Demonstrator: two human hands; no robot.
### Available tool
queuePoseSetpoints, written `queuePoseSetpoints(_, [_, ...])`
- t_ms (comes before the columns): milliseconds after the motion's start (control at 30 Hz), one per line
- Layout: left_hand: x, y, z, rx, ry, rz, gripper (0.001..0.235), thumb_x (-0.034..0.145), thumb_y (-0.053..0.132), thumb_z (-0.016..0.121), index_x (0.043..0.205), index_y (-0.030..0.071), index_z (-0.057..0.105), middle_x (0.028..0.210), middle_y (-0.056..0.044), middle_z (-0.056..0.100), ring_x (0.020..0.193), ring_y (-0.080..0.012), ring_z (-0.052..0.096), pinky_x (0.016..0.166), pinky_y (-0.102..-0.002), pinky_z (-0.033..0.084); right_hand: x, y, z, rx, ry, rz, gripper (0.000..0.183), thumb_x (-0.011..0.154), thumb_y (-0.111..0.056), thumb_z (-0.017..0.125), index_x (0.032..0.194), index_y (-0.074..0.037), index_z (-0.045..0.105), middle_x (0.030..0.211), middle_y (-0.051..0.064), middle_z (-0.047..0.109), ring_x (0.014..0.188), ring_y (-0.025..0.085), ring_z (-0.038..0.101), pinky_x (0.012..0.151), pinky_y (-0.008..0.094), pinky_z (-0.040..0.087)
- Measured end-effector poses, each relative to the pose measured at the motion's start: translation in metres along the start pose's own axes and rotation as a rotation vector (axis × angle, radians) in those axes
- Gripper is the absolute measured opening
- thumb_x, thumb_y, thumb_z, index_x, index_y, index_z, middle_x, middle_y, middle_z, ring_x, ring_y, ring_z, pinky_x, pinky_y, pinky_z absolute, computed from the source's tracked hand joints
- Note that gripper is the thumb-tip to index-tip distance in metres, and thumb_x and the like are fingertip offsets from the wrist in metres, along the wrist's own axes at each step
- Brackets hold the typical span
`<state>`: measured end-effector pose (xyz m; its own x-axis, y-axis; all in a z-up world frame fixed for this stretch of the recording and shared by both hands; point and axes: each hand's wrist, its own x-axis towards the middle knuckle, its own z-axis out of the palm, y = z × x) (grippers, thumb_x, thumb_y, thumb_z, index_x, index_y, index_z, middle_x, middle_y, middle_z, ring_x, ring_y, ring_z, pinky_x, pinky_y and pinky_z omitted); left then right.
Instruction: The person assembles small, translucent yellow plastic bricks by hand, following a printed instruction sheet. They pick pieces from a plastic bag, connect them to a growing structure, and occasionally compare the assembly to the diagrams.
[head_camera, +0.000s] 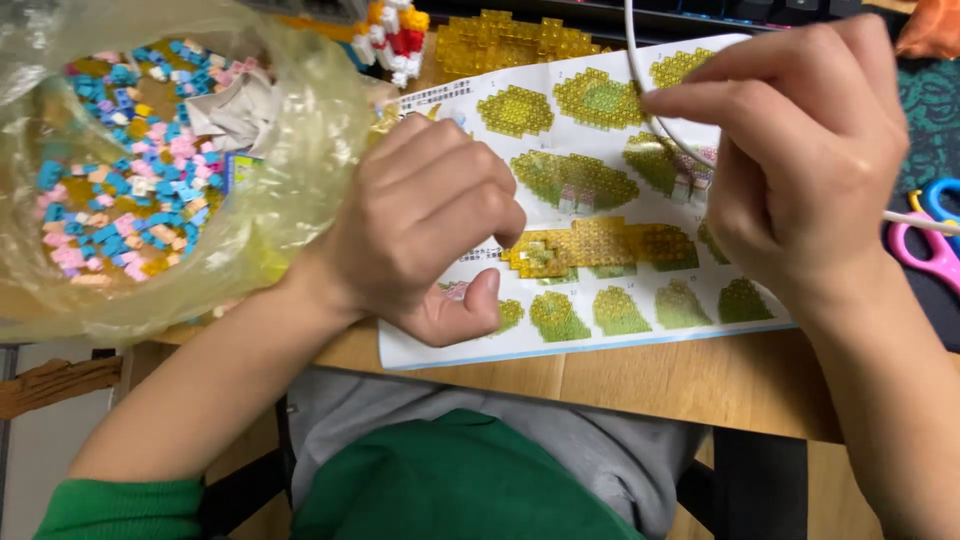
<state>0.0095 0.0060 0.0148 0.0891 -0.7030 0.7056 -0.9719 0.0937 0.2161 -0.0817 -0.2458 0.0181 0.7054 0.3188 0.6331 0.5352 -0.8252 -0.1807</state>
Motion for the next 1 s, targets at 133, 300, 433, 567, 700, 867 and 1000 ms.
queuePoseSetpoints(133, [-0.01, -0.007, 0.002, -0.018, 0.077, 0.056, 0.013, 0.081, 0.014, 0.044, 0.079, 0.004, 0.052, 0.071, -0.011, 0.052, 0.063, -0.0243, 0.042, 0.059, -0.038, 0.029, 0.017, -0.021, -0.004, 0.027, 0.004, 0.015, 0.043, 0.098, 0.03, 0.043, 0.113, 0.007, 0.077, 0.109, 0.024, 0.065, 0.09, 0.038, 0.046, 0.087, 0.047, 0.033])
queuePoseSetpoints(300, [0.0, 0.016, -0.025, -0.313, 0.309, -0.13, 0.021, 0.089, 0.017, 0.036, 0.086, -0.001, 0.047, 0.081, -0.014, 0.048, 0.076, -0.029, 0.05, 0.072, -0.04, 0.04, 0.04, -0.075, -0.013, 0.1, -0.222, 0.254, 0.014, 0.101, -0.008, 0.063, 0.113, -0.002, 0.068, 0.104, 0.014, 0.062, 0.097, 0.032, 0.055, 0.082, 0.042, 0.04])
queuePoseSetpoints(433, [-0.011, 0.04, -0.039, -0.395, 0.345, -0.138, 0.014, 0.077, 0.009, 0.038, 0.086, 0.002, 0.045, 0.082, -0.014, 0.049, 0.078, -0.026, 0.051, 0.072, -0.037, 0.045, 0.036, -0.111, 0.004, 0.148, -0.1, 0.303, 0.014, 0.098, -0.002, 0.063, 0.111, -0.002, 0.069, 0.103, 0.012, 0.066, 0.095, 0.028, 0.058, 0.082, 0.038, 0.039])
queuePoseSetpoints(567, [-0.026, 0.063, -0.052, -0.437, 0.335, -0.197, 0.015, 0.088, 0.004, 0.035, 0.09, 0.0, 0.049, 0.085, -0.015, 0.054, 0.08, -0.0295, 0.057, 0.077, -0.038, 0.048, 0.027, -0.121, 0.028, 0.093, -0.082, 0.49, 0.018, 0.097, -0.012, 0.062, 0.112, -0.007, 0.071, 0.102, 0.009, 0.063, 0.095, 0.028, 0.055, 0.083, 0.038, 0.039])
queuePoseSetpoints(700, [-0.052, 0.067, -0.05, -0.297, 0.36, -0.178, 0.021, 0.069, -0.008, 0.039, 0.085, -0.001, 0.051, 0.079, -0.013, 0.054, 0.072, -0.0264, 0.056, 0.065, -0.033, 0.047, 0.027, -0.128, 0.048, 0.001, -0.129, 0.586, 0.024, 0.096, -0.022, 0.063, 0.111, -0.006, 0.072, 0.102, 0.009, 0.06, 0.099, 0.03, 0.049, 0.077, 0.04, 0.043])
queuePoseSetpoints(867, [-0.066, 0.084, -0.063, -0.324, 0.45, -0.285, 0.019, 0.075, -0.008, 0.038, 0.084, 0.0, 0.053, 0.081, -0.013, 0.056, 0.073, -0.0267, 0.057, 0.067, -0.033, 0.048, 0.02, -0.123, 0.066, -0.179, -0.106, 0.669, 0.018, 0.089, -0.027, 0.072, 0.101, -0.015, 0.077, 0.097, 0.008, 0.061, 0.098, 0.033, 0.05, 0.08, 0.044, 0.043])
queuePoseSetpoints(1000, [-0.06, 0.086, -0.058, -0.331, 0.38, -0.334, 0.019, 0.08, -0.005, 0.042, 0.087, -0.003, 0.06, 0.084, -0.015, 0.058, 0.078, -0.0295, 0.057, 0.075, -0.037, 0.049, 0.013, -0.121, 0.074, -0.239, 0.039, 0.542, 0.009, 0.09, -0.021, 0.078, 0.095, -0.014, 0.078, 0.089, 0.006, 0.061, 0.091, 0.031, 0.051, 0.081, 0.042, 0.042])
